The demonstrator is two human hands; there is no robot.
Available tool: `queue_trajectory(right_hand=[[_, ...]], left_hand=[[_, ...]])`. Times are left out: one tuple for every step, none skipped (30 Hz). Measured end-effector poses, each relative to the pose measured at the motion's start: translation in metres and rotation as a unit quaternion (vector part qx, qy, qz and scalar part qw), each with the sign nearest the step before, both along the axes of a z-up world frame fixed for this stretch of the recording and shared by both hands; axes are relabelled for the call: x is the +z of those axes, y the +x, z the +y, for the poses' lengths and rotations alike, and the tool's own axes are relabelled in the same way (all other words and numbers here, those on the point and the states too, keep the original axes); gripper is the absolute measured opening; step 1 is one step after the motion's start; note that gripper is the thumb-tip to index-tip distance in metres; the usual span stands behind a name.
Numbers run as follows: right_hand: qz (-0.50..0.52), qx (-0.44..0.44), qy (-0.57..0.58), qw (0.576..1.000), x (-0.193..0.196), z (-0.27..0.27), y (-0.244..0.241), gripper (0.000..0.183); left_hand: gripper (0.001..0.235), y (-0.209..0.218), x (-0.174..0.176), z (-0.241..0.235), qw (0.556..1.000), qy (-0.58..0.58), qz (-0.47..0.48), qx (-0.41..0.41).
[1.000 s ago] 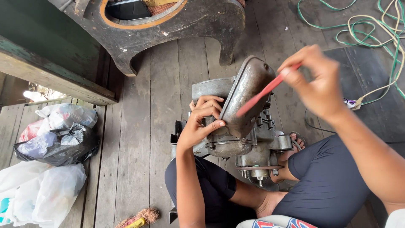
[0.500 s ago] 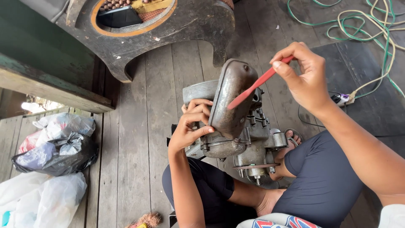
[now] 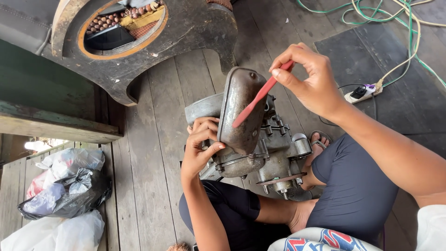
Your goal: The person sits on the floor and scrubs a metal engine part with a red toothbrush. They hold the part with their left hand and scrub the surface with the toothbrush in their right hand.
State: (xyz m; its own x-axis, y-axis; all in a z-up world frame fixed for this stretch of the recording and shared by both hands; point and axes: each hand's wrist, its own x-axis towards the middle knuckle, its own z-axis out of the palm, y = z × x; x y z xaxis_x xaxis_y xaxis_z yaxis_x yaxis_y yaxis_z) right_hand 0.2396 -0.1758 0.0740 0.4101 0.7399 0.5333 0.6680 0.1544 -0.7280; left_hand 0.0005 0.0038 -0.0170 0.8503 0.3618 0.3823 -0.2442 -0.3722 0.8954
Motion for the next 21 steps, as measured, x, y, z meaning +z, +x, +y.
queue_trajectory(right_hand=[[0.0, 0.004, -0.001, 1.0, -0.002, -0.001, 0.004, 0.008], [-0.003, 0.006, 0.015, 1.0, -0.005, -0.001, 0.008, 0.007], [-0.004, 0.009, 0.03, 1.0, -0.007, -0.001, 0.012, 0.007], [-0.004, 0.013, 0.029, 0.999, -0.007, -0.003, 0.015, 0.007], [-0.001, -0.006, 0.035, 0.999, -0.007, -0.005, 0.02, 0.007], [0.002, -0.026, 0.041, 0.999, -0.006, -0.007, 0.024, 0.007], [0.0, -0.022, 0.039, 0.999, -0.008, -0.007, 0.024, 0.007], [0.018, -0.028, 0.033, 0.999, -0.011, -0.007, 0.025, 0.007], [0.037, -0.033, 0.025, 0.998, -0.013, -0.008, 0.025, 0.008], [0.036, -0.029, 0.021, 0.999, -0.012, -0.008, 0.021, 0.008], [0.032, -0.014, 0.011, 0.999, -0.013, -0.007, 0.016, 0.008], [0.028, 0.001, 0.0, 1.0, -0.013, -0.007, 0.012, 0.008], [0.029, 0.007, -0.003, 1.0, -0.014, -0.007, 0.01, 0.008], [0.025, 0.013, -0.011, 1.0, -0.014, -0.007, 0.008, 0.007], [0.022, 0.017, -0.017, 0.999, -0.015, -0.007, 0.006, 0.006], [0.024, 0.022, -0.021, 0.999, -0.016, -0.007, 0.006, 0.006], [0.021, 0.021, -0.023, 0.999, -0.016, -0.007, 0.006, 0.007], [0.019, 0.019, -0.025, 0.999, -0.016, -0.008, 0.007, 0.007], [0.02, 0.02, -0.026, 0.999, -0.016, -0.008, 0.008, 0.007], [0.021, 0.021, -0.022, 0.999, -0.017, -0.008, 0.009, 0.007], [0.022, 0.02, -0.018, 0.999, -0.018, -0.009, 0.01, 0.007]], left_hand=[[0.021, 0.001, 0.0, 0.0, 1.0, -0.001, 0.0, 0.004], [0.02, 0.001, 0.001, -0.001, 1.0, -0.017, -0.008, 0.005], [0.022, 0.001, 0.001, -0.001, 0.999, -0.034, -0.016, 0.007], [0.022, 0.001, 0.005, -0.002, 0.999, -0.035, -0.016, 0.011], [0.024, 0.002, 0.009, -0.003, 0.999, -0.04, -0.033, 0.018], [0.027, 0.004, 0.012, -0.005, 0.997, -0.044, -0.049, 0.026], [0.027, 0.003, 0.013, -0.004, 0.997, -0.046, -0.051, 0.03], [0.026, 0.003, 0.013, -0.003, 0.997, -0.055, -0.059, 0.02], [0.025, 0.002, 0.014, -0.003, 0.996, -0.066, -0.065, 0.011], [0.025, 0.002, 0.014, -0.001, 0.995, -0.069, -0.066, 0.015], [0.018, 0.001, 0.014, 0.001, 0.996, -0.054, -0.071, 0.009], [0.012, 0.0, 0.014, 0.002, 0.996, -0.04, -0.075, 0.003], [0.012, -0.001, 0.014, 0.003, 0.996, -0.043, -0.074, 0.009], [0.009, -0.003, 0.014, 0.004, 0.996, -0.043, -0.078, 0.009], [0.008, -0.004, 0.014, 0.005, 0.996, -0.043, -0.082, 0.008], [0.008, -0.005, 0.014, 0.004, 0.996, -0.046, -0.08, 0.013], [0.009, -0.005, 0.015, 0.004, 0.996, -0.037, -0.081, 0.026], [0.01, -0.005, 0.017, 0.003, 0.995, -0.029, -0.082, 0.039], [0.01, -0.005, 0.015, 0.003, 0.995, -0.029, -0.081, 0.04], [0.012, -0.004, 0.014, 0.004, 0.995, -0.021, -0.081, 0.055], [0.016, -0.003, 0.013, 0.003, 0.994, -0.013, -0.08, 0.068]])
